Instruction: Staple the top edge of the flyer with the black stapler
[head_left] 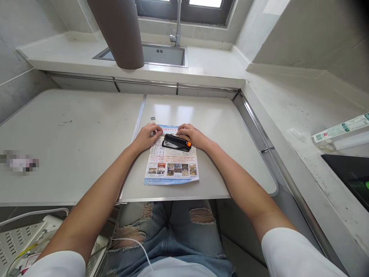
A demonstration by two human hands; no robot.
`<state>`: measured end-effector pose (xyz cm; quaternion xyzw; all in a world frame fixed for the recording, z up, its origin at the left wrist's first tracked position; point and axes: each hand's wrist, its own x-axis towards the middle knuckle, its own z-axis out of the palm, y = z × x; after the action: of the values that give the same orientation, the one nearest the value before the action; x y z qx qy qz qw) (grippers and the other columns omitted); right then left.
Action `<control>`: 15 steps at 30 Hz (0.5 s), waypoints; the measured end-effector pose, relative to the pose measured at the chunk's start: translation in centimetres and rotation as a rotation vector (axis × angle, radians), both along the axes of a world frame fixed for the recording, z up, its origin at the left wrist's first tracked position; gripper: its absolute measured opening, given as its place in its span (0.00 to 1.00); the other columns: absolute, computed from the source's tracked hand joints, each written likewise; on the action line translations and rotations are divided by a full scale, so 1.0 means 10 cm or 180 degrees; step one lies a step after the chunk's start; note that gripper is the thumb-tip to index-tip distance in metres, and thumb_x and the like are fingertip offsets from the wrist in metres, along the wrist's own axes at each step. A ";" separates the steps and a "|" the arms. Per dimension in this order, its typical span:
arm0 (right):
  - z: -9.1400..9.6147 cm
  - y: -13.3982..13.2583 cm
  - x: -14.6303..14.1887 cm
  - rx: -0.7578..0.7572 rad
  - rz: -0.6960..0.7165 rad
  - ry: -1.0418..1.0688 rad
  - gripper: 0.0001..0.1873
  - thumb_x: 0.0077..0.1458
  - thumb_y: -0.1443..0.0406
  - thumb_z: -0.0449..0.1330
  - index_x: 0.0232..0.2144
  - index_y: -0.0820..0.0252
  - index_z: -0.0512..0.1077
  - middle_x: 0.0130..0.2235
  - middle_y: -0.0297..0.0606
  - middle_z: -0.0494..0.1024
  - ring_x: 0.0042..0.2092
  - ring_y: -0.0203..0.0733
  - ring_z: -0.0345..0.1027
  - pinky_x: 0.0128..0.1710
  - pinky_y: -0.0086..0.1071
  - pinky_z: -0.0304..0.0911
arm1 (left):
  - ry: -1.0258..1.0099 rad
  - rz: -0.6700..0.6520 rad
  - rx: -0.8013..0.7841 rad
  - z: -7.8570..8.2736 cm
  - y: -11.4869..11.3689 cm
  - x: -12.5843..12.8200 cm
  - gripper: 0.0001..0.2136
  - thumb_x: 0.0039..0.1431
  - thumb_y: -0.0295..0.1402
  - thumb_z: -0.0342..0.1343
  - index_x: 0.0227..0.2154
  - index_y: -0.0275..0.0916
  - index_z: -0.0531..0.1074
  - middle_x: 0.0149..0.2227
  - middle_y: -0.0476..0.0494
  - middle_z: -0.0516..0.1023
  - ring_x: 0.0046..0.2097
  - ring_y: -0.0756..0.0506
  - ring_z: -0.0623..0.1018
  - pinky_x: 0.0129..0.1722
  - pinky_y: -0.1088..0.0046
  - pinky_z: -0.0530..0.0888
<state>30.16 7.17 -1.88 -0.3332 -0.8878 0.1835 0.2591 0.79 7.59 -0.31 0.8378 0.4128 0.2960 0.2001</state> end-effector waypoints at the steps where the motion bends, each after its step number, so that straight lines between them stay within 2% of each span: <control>1: -0.01 0.01 0.02 0.0005 -0.0005 0.0004 0.15 0.71 0.62 0.52 0.49 0.54 0.78 0.55 0.47 0.76 0.55 0.53 0.67 0.59 0.50 0.65 | 0.0017 -0.0005 -0.0009 0.00 0.00 0.00 0.11 0.69 0.39 0.53 0.39 0.40 0.79 0.39 0.42 0.77 0.42 0.42 0.75 0.43 0.64 0.72; 8: -0.05 0.09 0.22 0.0037 -0.0079 0.0070 0.15 0.71 0.62 0.53 0.49 0.54 0.79 0.54 0.46 0.77 0.54 0.52 0.69 0.58 0.51 0.67 | 0.0191 -0.0227 -0.0005 0.01 -0.02 0.00 0.12 0.70 0.37 0.52 0.43 0.42 0.81 0.46 0.41 0.78 0.49 0.40 0.75 0.53 0.59 0.72; 11: -0.04 0.09 0.27 0.0018 -0.0130 0.0094 0.16 0.71 0.62 0.53 0.48 0.54 0.80 0.54 0.46 0.77 0.54 0.52 0.70 0.58 0.50 0.67 | 0.0341 -0.0483 0.0022 0.01 -0.03 0.00 0.14 0.71 0.38 0.49 0.45 0.43 0.81 0.49 0.40 0.79 0.52 0.39 0.75 0.56 0.57 0.70; 15: -0.01 0.07 0.33 -0.0103 -0.0257 0.0071 0.16 0.70 0.62 0.53 0.48 0.55 0.80 0.56 0.45 0.77 0.54 0.51 0.73 0.57 0.48 0.68 | 0.0776 -0.0723 -0.0005 0.04 -0.06 0.01 0.14 0.71 0.40 0.51 0.49 0.46 0.79 0.55 0.40 0.78 0.58 0.36 0.73 0.60 0.53 0.65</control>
<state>33.46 7.91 -2.03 -0.3707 -0.8676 0.1910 0.2708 0.85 6.99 0.12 0.9086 0.3369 0.1673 0.1814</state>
